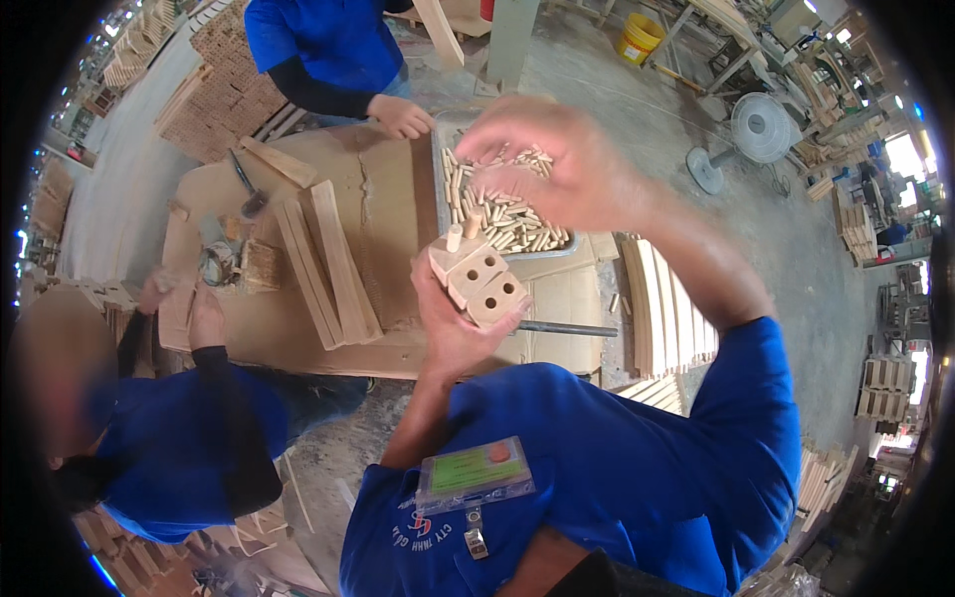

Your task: The person inserts small wooden dowels into pre-drilled holes on a wooden slat and uses a hammer to tap them flush. The person repeats this process for multiple dowels on the same piece and then stacks the finished slat with others.

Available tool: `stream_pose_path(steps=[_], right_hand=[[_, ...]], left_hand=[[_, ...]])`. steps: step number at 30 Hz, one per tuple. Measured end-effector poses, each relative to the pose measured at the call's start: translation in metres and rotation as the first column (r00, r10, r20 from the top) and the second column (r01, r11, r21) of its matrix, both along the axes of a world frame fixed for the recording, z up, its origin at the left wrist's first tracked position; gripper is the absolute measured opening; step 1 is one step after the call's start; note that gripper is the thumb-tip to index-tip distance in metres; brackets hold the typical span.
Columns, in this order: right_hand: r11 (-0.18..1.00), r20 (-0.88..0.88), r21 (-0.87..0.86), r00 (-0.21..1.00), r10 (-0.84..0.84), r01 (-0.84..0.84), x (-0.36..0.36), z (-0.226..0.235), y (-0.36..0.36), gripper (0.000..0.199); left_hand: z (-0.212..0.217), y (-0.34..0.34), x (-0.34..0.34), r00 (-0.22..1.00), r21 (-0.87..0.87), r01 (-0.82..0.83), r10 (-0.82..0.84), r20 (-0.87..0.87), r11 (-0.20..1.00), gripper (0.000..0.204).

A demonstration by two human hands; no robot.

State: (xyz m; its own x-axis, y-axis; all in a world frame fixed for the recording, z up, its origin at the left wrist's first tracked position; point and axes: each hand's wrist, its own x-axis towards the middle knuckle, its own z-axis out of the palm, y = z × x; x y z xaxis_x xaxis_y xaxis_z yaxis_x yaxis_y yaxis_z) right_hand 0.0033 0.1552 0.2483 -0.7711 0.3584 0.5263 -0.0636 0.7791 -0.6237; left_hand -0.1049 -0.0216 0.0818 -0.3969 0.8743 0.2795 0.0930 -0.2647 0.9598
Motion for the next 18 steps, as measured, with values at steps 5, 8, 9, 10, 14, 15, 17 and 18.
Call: stream_pose_path(steps=[5,8,9,10,14,15,17,18], right_hand=[[0.882,0.399,-0.065,0.822,-0.406,0.467,0.042,-0.181,0.065,0.016],[0.888,0.64,0.04,0.671,-0.375,0.458,0.055,-0.271,0.059,0.025],[0.882,0.67,0.029,0.646,-0.366,0.471,0.052,-0.285,0.052,0.031],[0.859,0.68,0.065,0.608,-0.41,0.508,0.046,-0.295,0.048,0.033],[0.847,0.725,0.203,0.506,-0.467,0.491,0.036,-0.31,0.044,0.03],[0.863,0.729,0.208,0.515,-0.451,0.461,0.032,-0.309,0.044,0.027],[0.883,0.743,0.244,0.508,-0.436,0.401,0.041,-0.305,0.054,0.023],[0.87,0.663,0.279,0.574,-0.48,0.406,0.052,-0.304,0.058,0.023]], left_hand=[[0.002,-0.004,-0.003,0.992,-0.029,0.049,-0.052,-0.111,0.998,0.106],[0.01,-0.003,0.003,0.995,-0.038,0.039,-0.035,0.094,0.999,0.101],[0.011,-0.003,0.002,0.995,-0.052,0.031,-0.026,0.092,0.998,0.101],[0.012,-0.004,0.002,0.996,-0.07,0.03,-0.023,0.089,0.997,0.101],[0.007,-0.005,0.0,0.998,-0.065,0.062,-0.06,0.029,0.996,0.109],[0.006,-0.005,-0.002,0.998,-0.067,0.055,-0.056,-0.008,0.996,0.108],[0.008,-0.002,-0.003,0.997,-0.053,0.053,-0.056,-0.059,0.997,0.107],[0.012,0.0,-0.003,0.996,-0.056,0.088,-0.088,0.001,0.995,0.105]])
